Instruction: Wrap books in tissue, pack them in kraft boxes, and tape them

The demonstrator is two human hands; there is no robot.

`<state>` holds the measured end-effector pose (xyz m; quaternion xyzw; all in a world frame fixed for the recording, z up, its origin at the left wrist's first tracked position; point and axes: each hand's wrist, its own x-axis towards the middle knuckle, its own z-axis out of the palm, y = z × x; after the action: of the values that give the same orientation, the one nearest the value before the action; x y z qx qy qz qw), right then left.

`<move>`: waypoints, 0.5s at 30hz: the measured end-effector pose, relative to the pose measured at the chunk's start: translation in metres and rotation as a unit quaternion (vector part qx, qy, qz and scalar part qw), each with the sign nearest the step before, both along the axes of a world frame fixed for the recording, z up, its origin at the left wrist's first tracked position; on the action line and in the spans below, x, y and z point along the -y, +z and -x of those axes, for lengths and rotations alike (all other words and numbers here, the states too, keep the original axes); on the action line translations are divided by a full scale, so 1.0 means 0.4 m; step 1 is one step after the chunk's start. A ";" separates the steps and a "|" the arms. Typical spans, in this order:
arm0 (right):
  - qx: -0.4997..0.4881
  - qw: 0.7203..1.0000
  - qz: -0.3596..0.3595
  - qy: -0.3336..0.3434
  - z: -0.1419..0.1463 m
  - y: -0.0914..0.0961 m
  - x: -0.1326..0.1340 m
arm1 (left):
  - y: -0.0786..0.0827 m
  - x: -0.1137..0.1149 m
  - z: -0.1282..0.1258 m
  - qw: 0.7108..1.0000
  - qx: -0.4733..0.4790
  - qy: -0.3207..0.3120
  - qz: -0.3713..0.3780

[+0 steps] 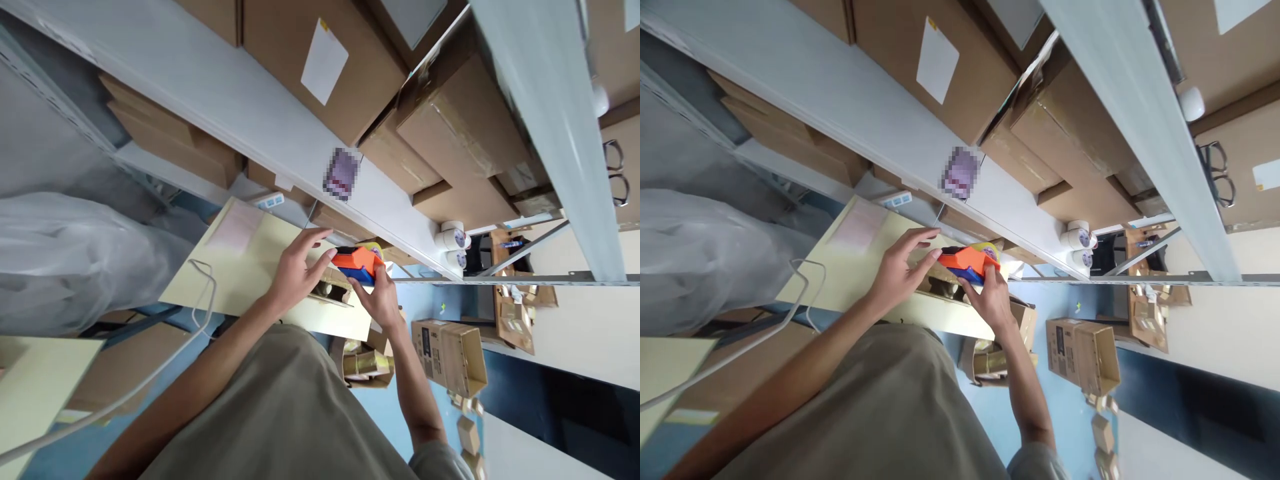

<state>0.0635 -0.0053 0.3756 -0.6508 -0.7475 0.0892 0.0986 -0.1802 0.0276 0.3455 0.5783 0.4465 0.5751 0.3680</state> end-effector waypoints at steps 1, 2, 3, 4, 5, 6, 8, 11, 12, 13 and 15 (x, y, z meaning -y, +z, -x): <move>0.006 1.000 0.008 0.010 0.007 0.005 0.011 | 0.000 -0.001 0.012 1.000 -0.001 -0.006 0.000; 0.014 1.000 0.015 0.022 0.014 0.010 0.021 | -0.002 -0.002 0.025 1.000 -0.003 -0.014 0.001; 0.021 0.999 0.023 0.033 0.020 0.015 0.030 | -0.005 -0.005 0.038 1.000 -0.008 -0.025 0.001; 0.027 0.998 0.031 0.044 0.026 0.020 0.039 | -0.010 -0.007 0.050 0.999 -0.014 -0.038 0.004; 0.034 0.997 0.039 0.051 0.032 0.026 0.047 | -0.016 -0.010 0.061 0.998 -0.021 -0.054 0.007; 0.041 0.996 0.049 0.057 0.038 0.032 0.054 | -0.022 -0.011 0.072 0.997 -0.026 -0.070 0.013; 0.055 0.994 0.074 0.060 0.051 0.047 0.065 | -0.036 -0.010 0.090 0.994 -0.026 -0.102 0.030; 0.069 0.989 0.119 0.052 0.071 0.075 0.068 | -0.056 -0.004 0.110 0.988 0.005 -0.138 0.075; 0.068 0.987 0.136 0.048 0.078 0.086 0.065 | -0.064 -0.001 0.115 0.984 0.021 -0.150 0.096; 0.063 0.985 0.157 0.045 0.085 0.097 0.059 | -0.074 0.001 0.118 0.978 0.037 -0.164 0.119; 0.045 0.976 0.208 0.041 0.098 0.119 0.041 | -0.102 0.007 0.121 0.964 0.068 -0.192 0.168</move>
<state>0.0242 -0.0218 0.4231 -0.6293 -0.7421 0.2177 -0.0764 -0.2285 0.0248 0.3046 0.5424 0.3910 0.4485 0.5931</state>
